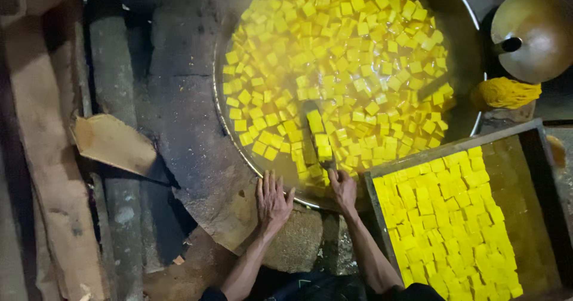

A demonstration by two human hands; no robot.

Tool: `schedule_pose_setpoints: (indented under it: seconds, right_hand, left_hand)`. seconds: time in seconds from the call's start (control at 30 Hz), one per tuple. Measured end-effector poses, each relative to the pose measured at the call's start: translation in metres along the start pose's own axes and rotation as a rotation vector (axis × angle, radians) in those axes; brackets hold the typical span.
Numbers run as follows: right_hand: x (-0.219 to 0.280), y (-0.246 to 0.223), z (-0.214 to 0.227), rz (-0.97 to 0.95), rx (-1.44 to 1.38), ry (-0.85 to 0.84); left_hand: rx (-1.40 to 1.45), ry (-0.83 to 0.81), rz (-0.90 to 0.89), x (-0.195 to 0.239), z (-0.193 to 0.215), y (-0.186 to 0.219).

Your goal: The person uses a slotted metal spatula to scoop yellow cubed food items from a large steaming wok and transfers them into a rectangular metal tray. The person repeatedly scoops and arranges the cubes in the tray.

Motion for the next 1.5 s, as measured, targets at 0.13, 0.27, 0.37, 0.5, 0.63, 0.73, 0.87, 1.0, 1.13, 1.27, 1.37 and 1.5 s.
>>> schedule_pose_setpoints:
  seconds: [0.13, 0.27, 0.37, 0.5, 0.63, 0.73, 0.87, 1.0, 1.13, 1.27, 1.37, 1.5]
  right_hand:
    - [-0.015, 0.0, -0.014, -0.062, -0.07, -0.069]
    - [-0.065, -0.028, -0.025, 0.038, -0.023, 0.003]
    - [-0.106, -0.062, -0.024, 0.014, -0.186, 0.076]
    - [-0.127, -0.102, 0.016, 0.12, -0.492, 0.152]
    - [-0.116, -0.107, 0.088, 0.12, -0.832, 0.15]
    - [-0.095, -0.056, 0.151, 0.16, -0.837, 0.167]
    - [-0.044, 0.061, 0.235, 0.15, -0.702, 0.257]
    - [0.025, 0.187, 0.323, 0.025, -0.418, 0.355]
    - [0.073, 0.299, 0.376, -0.106, -0.136, 0.436]
    - [0.073, 0.367, 0.397, -0.064, 0.074, 0.51]
    - [0.047, 0.39, 0.405, -0.02, 0.072, 0.479]
    - [0.02, 0.401, 0.4, -0.108, 0.289, 0.329]
  left_hand:
    - [-0.007, -0.026, 0.04, -0.002, 0.001, 0.0]
    - [-0.047, -0.031, 0.031, 0.0, -0.001, 0.006]
    - [-0.053, -0.034, 0.054, -0.002, -0.007, 0.002]
    - [-0.065, -0.014, 0.054, 0.003, -0.02, -0.005]
    - [-0.045, 0.115, -0.02, 0.004, -0.034, -0.008]
    - [-0.051, 0.149, -0.023, 0.011, -0.05, 0.011]
    - [0.179, 0.099, -0.286, 0.022, -0.106, 0.1]
    - [0.348, -0.048, -0.57, 0.049, -0.16, 0.215]
    - [0.346, -0.124, -0.629, 0.068, -0.196, 0.275]
    - [0.163, -0.162, -0.587, 0.076, -0.219, 0.289]
    - [0.1, -0.166, -0.565, 0.074, -0.224, 0.291]
    - [0.088, -0.133, -0.546, 0.073, -0.223, 0.295]
Point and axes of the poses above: each hand's wrist, its own x-axis away from the middle knuckle, its own z-axis out of the back of the hand, y = z × x, the point moved 1 cm from there along -x, towards the middle knuckle, and after that the axes turned 10 degrees about x, right-handed, at the moved point
